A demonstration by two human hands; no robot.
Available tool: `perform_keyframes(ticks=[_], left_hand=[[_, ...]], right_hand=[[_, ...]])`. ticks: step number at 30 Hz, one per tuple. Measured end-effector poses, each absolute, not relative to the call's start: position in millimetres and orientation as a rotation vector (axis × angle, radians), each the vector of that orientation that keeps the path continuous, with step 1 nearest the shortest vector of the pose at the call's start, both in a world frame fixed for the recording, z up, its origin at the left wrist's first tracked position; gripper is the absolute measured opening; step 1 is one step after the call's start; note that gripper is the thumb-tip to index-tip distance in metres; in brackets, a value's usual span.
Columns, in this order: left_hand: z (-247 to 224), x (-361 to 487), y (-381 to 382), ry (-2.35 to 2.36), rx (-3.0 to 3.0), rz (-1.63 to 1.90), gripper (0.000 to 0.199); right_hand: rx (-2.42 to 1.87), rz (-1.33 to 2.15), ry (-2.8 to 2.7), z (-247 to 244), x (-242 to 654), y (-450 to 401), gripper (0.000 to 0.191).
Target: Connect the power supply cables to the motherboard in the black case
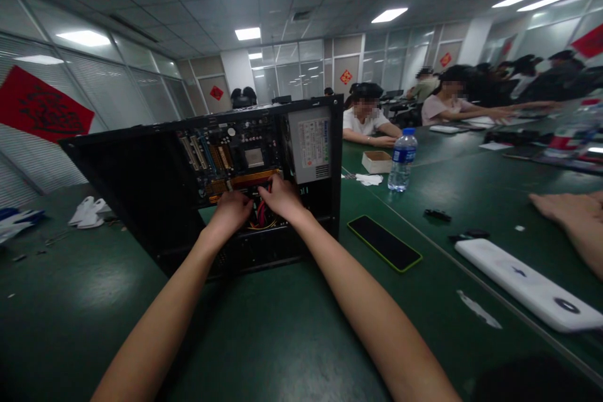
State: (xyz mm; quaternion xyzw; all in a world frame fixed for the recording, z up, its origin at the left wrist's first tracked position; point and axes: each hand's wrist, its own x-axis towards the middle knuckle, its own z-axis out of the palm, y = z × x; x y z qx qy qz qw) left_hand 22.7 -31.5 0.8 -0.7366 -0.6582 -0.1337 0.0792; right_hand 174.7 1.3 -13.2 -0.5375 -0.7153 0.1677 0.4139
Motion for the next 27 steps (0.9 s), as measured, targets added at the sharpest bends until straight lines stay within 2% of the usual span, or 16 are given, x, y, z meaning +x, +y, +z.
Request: perform_keyframes(ticks=[21, 24, 27], left_hand=[[-4.0, 30.4, -22.1, -2.043, -2.167, -0.427, 0.035], [-5.5, 30.7, -19.1, -2.047, -2.186, -0.453, 0.035], [-5.5, 28.2, -18.1, -2.073, -2.210, -0.475, 0.033]], right_hand=[[-1.340, 0.453, -1.778, -14.7, 172.9, 1.5, 0.031], [-1.305, 0.620, -1.696, -13.2, 171.3, 3.3, 0.029], [-1.172, 1.014, -1.509, -9.4, 171.2, 2.8, 0.021]])
